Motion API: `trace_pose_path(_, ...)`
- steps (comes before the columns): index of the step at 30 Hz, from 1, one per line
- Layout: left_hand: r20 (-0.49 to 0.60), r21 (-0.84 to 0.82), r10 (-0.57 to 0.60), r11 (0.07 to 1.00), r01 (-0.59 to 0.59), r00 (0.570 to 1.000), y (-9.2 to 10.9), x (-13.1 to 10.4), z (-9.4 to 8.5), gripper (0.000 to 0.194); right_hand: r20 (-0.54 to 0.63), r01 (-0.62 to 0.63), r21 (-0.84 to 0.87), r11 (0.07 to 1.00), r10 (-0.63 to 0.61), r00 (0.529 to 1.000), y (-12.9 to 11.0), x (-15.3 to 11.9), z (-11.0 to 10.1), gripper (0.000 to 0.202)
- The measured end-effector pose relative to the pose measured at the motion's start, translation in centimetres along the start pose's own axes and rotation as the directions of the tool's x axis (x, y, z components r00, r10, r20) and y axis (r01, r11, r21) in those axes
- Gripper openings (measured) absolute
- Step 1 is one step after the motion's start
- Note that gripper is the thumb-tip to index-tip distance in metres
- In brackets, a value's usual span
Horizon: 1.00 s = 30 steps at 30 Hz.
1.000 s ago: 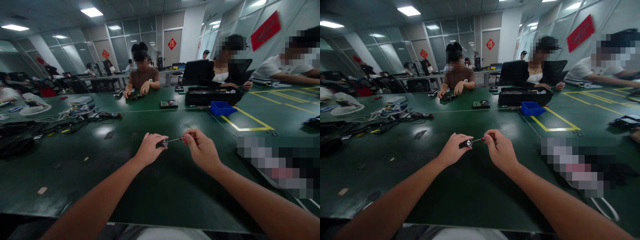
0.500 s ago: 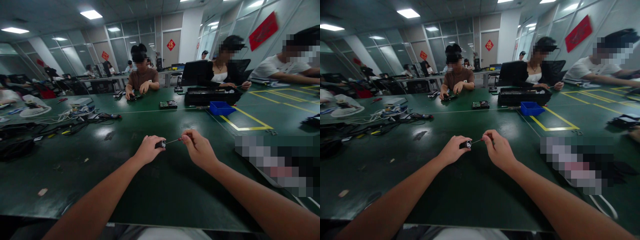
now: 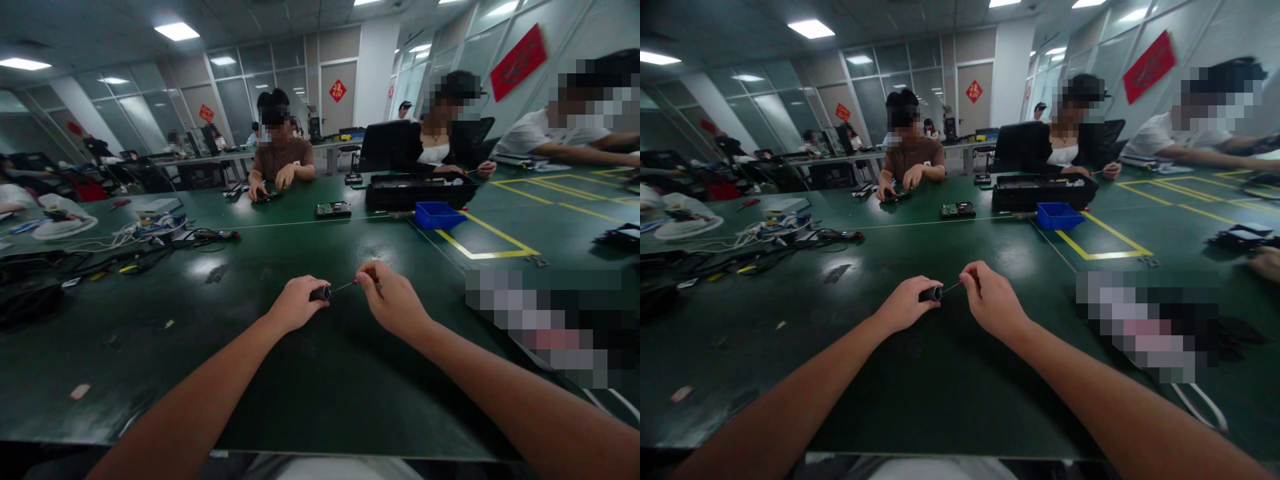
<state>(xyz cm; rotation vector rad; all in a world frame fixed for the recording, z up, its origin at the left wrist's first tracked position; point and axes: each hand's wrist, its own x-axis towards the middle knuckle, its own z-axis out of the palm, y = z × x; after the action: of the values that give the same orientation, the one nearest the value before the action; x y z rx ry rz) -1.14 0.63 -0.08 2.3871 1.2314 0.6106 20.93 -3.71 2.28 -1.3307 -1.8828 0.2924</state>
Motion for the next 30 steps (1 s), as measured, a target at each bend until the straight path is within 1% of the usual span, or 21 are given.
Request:
trace_pose_path(5, -0.040, -0.052, -0.048, 0.998, 0.045, 0.998, -0.1, 0.0, -0.2, 0.031, 0.016, -0.029, -0.033, 0.999, 0.030, 0.999, 0.2, 0.1, 0.1, 0.016)
trace_pose_path(11, -0.122, -0.132, -0.117, 0.986, 0.100, 0.986, 0.1, -0.1, -0.3, 0.033, -0.054, -0.044, -0.028, 0.999, 0.043, 0.998, 0.1, 0.1, -0.3, 0.018)
trace_pose_path(14, -0.120, -0.165, -0.101, 0.983, 0.080, 0.988, 0.9, -0.4, -0.7, 0.032, -0.072, -0.051, -0.016, 0.999, 0.050, 0.996, 0.1, 0.2, -0.4, 0.018)
trace_pose_path(16, -0.077, -0.144, -0.066, 0.988, 0.054, 0.995, 1.6, -0.5, -0.9, 0.028, -0.069, -0.053, -0.009, 0.999, 0.052, 0.996, 0.1, 0.2, -0.4, 0.018)
trace_pose_path(18, 0.015, -0.080, -0.014, 0.997, 0.015, 1.000, 2.2, -0.7, -1.1, 0.022, -0.060, -0.050, -0.004, 0.999, 0.049, 0.997, 0.2, 0.2, -0.5, 0.018)
trace_pose_path(20, 0.125, -0.005, 0.042, 0.999, -0.042, 0.991, 2.6, -0.8, -1.0, 0.022, -0.055, -0.046, -0.004, 0.999, 0.046, 0.997, 0.1, 0.2, -0.5, 0.018)
trace_pose_path(22, 0.210, 0.054, 0.087, 0.993, -0.100, 0.974, 2.8, -0.8, -0.7, 0.026, -0.061, -0.041, -0.003, 0.999, 0.041, 0.997, 0.1, 0.1, -0.5, 0.018)
trace_pose_path(25, 0.276, 0.127, 0.105, 0.981, -0.145, 0.955, 2.9, -0.9, -0.2, 0.031, -0.073, -0.032, 0.000, 0.999, 0.032, 0.997, -0.1, 0.1, -0.5, 0.018)
trace_pose_path(28, 0.313, 0.175, 0.094, 0.972, -0.155, 0.945, 3.1, -0.9, 0.0, 0.024, -0.074, -0.028, -0.002, 1.000, 0.028, 0.997, -0.1, 0.2, -0.5, 0.017)
trace_pose_path(30, 0.310, 0.151, 0.098, 0.977, -0.151, 0.946, 3.1, -0.9, -0.1, 0.021, -0.068, -0.025, 0.002, 1.000, 0.025, 0.997, -0.1, 0.1, -0.5, 0.017)
